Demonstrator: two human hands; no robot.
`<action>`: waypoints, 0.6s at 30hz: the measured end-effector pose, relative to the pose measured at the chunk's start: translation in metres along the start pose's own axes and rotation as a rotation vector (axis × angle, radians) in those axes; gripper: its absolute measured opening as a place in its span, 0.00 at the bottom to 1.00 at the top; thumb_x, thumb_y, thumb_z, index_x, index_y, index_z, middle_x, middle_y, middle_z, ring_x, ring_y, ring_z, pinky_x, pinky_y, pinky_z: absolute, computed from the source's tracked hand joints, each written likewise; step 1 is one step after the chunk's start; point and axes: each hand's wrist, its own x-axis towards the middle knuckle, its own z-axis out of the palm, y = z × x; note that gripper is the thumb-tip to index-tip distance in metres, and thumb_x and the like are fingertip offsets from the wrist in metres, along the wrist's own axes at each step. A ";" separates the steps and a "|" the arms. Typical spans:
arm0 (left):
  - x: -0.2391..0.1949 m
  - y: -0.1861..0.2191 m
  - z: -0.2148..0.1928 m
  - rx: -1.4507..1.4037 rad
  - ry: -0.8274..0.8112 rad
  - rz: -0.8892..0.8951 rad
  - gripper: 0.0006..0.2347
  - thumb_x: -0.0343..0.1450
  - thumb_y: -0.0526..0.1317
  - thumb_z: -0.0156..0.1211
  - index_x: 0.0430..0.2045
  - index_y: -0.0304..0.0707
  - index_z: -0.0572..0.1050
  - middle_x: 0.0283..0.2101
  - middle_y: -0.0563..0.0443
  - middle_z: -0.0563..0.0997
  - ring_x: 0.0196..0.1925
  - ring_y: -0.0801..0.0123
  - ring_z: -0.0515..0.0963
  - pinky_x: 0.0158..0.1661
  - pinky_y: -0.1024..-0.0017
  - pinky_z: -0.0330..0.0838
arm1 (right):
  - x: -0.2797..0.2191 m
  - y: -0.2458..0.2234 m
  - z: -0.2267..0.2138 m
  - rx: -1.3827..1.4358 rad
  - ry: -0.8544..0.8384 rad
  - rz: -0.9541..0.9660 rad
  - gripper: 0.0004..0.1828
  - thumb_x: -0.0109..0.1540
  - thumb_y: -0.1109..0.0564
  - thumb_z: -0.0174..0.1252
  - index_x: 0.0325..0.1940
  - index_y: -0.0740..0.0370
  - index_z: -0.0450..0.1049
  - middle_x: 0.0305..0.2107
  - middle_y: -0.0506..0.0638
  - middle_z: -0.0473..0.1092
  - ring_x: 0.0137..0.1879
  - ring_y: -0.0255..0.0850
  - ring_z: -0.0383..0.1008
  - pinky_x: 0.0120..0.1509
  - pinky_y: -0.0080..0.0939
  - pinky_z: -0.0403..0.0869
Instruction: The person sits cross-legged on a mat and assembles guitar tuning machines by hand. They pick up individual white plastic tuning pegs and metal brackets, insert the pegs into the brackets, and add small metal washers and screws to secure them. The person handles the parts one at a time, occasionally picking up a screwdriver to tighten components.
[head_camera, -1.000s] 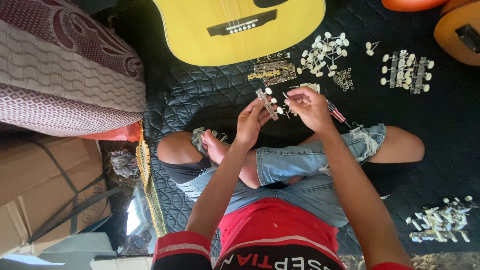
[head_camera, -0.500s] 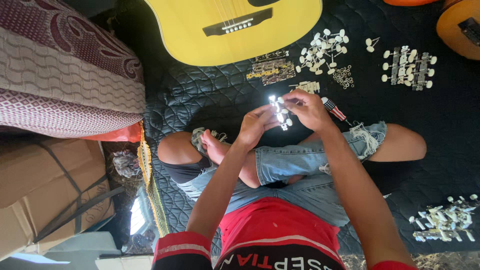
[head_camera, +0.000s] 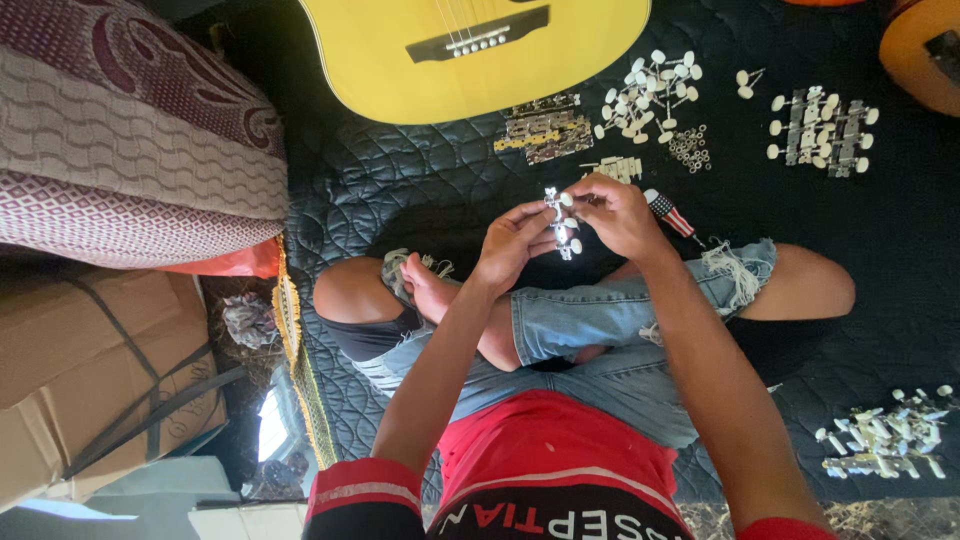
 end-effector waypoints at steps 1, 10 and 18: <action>-0.001 -0.003 -0.002 -0.001 0.002 -0.003 0.13 0.68 0.36 0.73 0.46 0.36 0.80 0.38 0.46 0.86 0.32 0.62 0.88 0.37 0.64 0.88 | -0.002 0.003 0.001 0.001 -0.001 0.003 0.10 0.61 0.73 0.65 0.47 0.73 0.77 0.38 0.60 0.75 0.41 0.45 0.79 0.36 0.39 0.79; -0.008 0.006 0.007 0.000 -0.048 -0.014 0.14 0.70 0.36 0.70 0.50 0.34 0.78 0.40 0.44 0.86 0.35 0.57 0.88 0.40 0.59 0.87 | 0.000 -0.002 -0.002 0.141 0.006 -0.004 0.11 0.61 0.73 0.65 0.47 0.75 0.77 0.38 0.61 0.75 0.43 0.44 0.79 0.42 0.41 0.80; -0.019 0.013 0.014 -0.029 -0.104 -0.024 0.19 0.71 0.35 0.68 0.57 0.33 0.74 0.43 0.39 0.84 0.39 0.51 0.87 0.44 0.53 0.86 | -0.001 0.007 -0.001 0.152 0.012 0.077 0.14 0.60 0.72 0.66 0.50 0.74 0.75 0.35 0.61 0.75 0.41 0.44 0.79 0.43 0.42 0.79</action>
